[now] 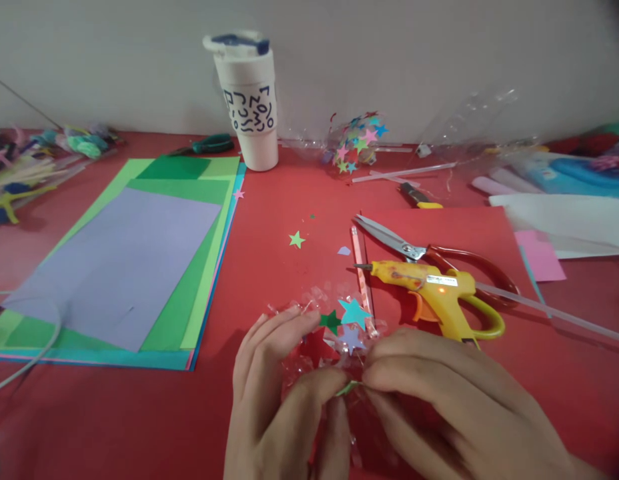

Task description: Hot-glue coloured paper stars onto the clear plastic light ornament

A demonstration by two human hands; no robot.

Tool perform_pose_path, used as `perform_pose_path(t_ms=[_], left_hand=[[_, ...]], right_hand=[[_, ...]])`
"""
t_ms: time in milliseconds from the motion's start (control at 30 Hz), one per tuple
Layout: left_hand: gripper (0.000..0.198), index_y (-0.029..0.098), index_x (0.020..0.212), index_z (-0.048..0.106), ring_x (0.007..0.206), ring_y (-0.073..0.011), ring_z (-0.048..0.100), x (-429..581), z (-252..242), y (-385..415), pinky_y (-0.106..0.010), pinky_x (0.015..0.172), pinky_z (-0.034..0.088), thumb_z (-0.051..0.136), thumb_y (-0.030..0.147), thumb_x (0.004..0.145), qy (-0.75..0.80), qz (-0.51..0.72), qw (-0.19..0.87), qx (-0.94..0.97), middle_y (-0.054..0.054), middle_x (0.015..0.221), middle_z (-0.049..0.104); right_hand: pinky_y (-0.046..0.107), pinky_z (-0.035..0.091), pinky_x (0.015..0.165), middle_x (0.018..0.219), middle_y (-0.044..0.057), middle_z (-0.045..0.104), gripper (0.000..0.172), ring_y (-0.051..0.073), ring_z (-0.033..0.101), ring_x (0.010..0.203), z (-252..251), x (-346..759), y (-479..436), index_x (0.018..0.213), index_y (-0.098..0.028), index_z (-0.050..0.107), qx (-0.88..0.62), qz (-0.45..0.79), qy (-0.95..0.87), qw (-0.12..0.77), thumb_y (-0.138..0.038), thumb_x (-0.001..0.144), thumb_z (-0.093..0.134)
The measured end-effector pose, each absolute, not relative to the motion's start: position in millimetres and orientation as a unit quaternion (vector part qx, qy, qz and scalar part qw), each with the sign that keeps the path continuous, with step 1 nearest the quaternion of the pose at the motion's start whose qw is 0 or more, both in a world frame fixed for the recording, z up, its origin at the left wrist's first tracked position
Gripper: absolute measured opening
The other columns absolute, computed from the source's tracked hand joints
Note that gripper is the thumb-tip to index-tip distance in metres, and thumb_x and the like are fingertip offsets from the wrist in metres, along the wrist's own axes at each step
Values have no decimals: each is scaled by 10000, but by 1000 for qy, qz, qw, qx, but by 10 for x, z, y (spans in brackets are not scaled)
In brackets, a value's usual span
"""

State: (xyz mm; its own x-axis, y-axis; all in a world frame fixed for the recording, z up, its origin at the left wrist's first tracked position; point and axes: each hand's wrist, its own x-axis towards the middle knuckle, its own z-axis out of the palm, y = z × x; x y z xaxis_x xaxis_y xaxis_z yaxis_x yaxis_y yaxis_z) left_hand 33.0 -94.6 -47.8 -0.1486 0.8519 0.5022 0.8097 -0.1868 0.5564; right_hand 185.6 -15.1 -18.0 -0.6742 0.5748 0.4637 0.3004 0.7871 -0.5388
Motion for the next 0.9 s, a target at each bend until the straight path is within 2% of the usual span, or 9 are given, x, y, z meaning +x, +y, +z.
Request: perform_pose_path(t_ms=[233, 433, 733, 900], left_hand=[[240, 245, 842, 573, 1148, -197, 531, 357, -469, -954, -404, 1012, 416, 490, 36, 758, 641, 422, 37, 640, -35, 1231, 556], [249, 254, 869, 573, 1129, -194, 544, 379, -467, -951, -412, 1014, 422, 478, 49, 764, 644, 432, 42, 630, -31, 1243, 536], [289, 250, 954, 557, 1183, -265, 519, 364, -462, -1009, -510, 1020, 398, 508, 83, 724, 636, 456, 123, 610, -75, 1299, 514], [221, 251, 893, 573, 1150, -249, 541, 372, -447, -994, -528, 1040, 371, 520, 71, 777, 656, 456, 128, 588, -73, 1282, 525]], right_hand=[[176, 471, 512, 637, -24, 625, 123, 79, 566, 546, -170, 1809, -160, 752, -204, 576, -307, 302, -850, 302, -103, 788, 516], [164, 478, 533, 733, -12, 677, 146, 82, 610, 622, -185, 1771, -216, 860, -198, 583, -316, 299, -844, 315, -103, 769, 519], [196, 469, 505, 726, -26, 685, 139, 102, 624, 610, -146, 1733, -225, 859, -217, 573, -335, 289, -841, 313, -106, 787, 527], [193, 446, 467, 723, -22, 681, 140, 92, 598, 550, -134, 1741, -227, 865, -218, 565, -330, 301, -840, 308, -102, 809, 510]])
